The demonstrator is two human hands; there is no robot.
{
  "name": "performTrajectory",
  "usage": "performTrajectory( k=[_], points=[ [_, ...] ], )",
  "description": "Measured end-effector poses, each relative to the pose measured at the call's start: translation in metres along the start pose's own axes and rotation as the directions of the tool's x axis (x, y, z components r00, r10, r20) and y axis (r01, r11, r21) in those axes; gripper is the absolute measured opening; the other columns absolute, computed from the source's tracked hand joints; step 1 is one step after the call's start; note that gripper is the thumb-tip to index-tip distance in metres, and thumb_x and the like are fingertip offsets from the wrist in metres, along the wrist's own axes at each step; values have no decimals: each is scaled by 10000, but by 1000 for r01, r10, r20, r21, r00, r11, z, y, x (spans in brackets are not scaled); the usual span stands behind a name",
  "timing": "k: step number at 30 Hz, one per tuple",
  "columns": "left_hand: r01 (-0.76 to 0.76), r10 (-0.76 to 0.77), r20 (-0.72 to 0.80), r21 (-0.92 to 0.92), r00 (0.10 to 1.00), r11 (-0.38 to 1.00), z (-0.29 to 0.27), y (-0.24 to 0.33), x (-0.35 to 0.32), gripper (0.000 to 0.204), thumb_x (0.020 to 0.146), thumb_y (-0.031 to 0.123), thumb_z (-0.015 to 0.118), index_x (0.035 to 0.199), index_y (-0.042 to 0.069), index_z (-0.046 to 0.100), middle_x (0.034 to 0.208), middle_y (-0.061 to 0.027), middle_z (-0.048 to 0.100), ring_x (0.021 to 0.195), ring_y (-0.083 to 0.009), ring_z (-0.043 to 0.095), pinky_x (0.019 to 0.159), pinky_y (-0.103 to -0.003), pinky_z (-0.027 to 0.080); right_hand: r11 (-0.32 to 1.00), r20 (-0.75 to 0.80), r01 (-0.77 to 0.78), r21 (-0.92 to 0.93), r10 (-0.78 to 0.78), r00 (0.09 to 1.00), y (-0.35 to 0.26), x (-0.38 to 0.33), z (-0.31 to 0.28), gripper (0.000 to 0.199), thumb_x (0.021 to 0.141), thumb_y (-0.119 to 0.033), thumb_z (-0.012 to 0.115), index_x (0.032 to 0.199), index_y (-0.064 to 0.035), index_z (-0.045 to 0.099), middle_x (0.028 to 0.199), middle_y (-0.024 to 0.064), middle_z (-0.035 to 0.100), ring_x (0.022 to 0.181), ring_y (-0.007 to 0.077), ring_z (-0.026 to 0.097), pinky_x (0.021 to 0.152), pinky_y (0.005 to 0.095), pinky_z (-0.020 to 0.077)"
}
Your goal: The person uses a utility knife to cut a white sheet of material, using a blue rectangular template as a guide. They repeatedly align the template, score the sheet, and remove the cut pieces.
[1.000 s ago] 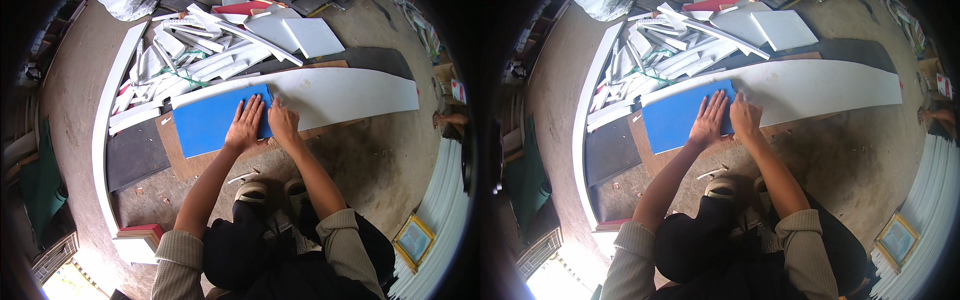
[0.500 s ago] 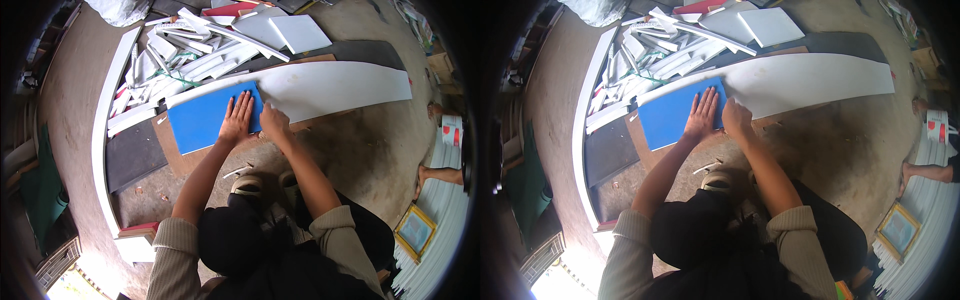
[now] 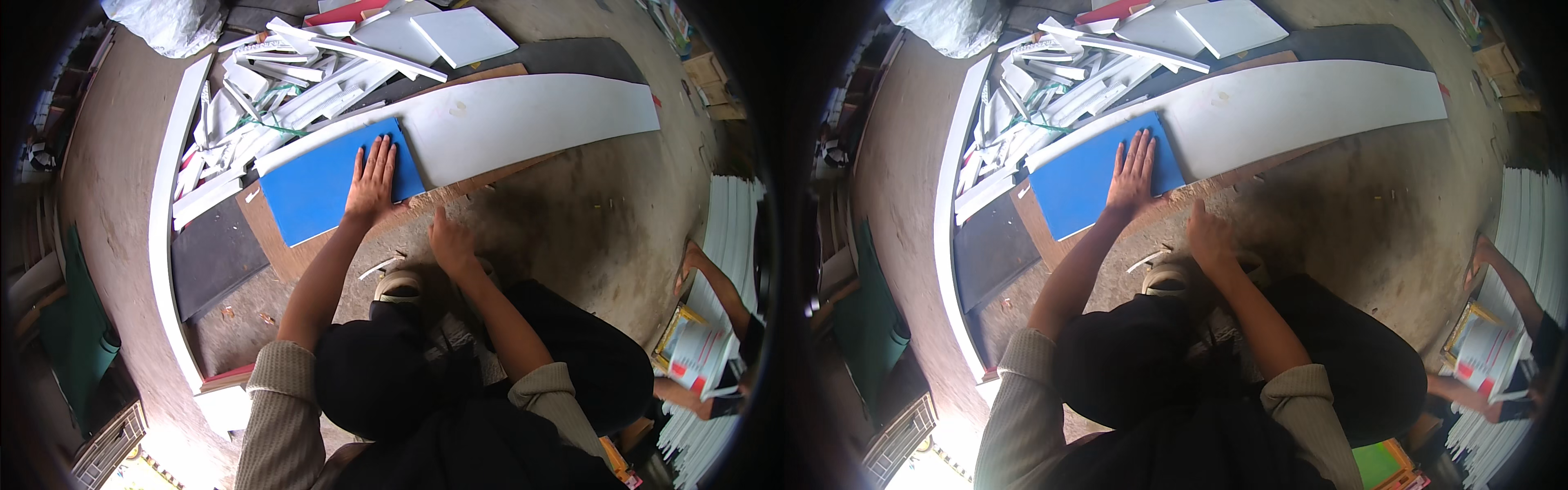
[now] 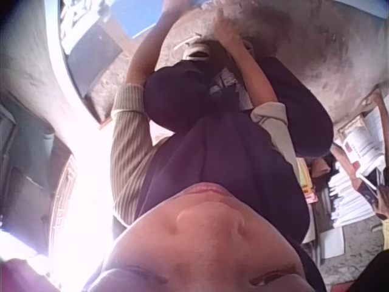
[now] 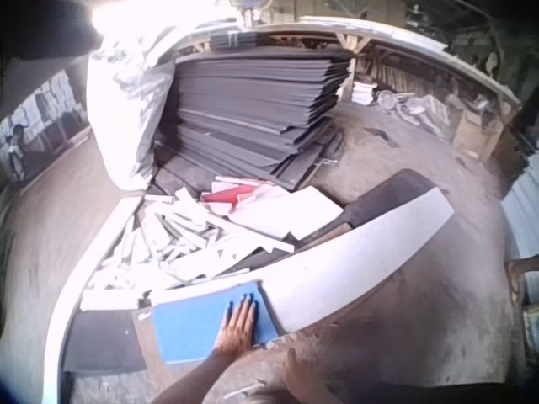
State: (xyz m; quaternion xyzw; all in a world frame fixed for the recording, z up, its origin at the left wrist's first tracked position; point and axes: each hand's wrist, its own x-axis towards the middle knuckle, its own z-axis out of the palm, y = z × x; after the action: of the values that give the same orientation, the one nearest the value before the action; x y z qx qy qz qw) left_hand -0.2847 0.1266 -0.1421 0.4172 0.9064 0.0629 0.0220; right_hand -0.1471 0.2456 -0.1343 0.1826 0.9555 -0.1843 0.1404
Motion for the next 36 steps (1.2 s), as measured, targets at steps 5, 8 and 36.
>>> performTrajectory(
  k=[5,8,36],
  points=[
    [0,0,3,6,1000,1000,0,0,-1,1021,628,555,601,1340,-18,147,1416,-151,118,1325,-258,71,1068,-445,55,999,16,7,37,-7,1000,9,-9,13,231,820,-203,481,964,-33,419,688,176,606,660,338,608,582,443,481],
    [-9,9,-29,-27,1000,1000,2,-1,0,1014,633,556,594,1339,-20,149,1417,-153,117,1324,-261,75,1068,-443,60,998,67,-12,62,8,998,16,-12,15,244,817,-218,478,977,-42,425,700,191,602,690,351,601,608,453,473],
    [-59,33,-115,-229,993,972,-7,-32,30,912,605,387,672,1314,-5,252,1377,-168,244,1291,-271,215,1056,-443,144,985,-298,74,157,-24,954,0,146,-25,204,823,-248,439,872,-68,523,601,145,585,582,325,593,534,429,469]
  ],
)
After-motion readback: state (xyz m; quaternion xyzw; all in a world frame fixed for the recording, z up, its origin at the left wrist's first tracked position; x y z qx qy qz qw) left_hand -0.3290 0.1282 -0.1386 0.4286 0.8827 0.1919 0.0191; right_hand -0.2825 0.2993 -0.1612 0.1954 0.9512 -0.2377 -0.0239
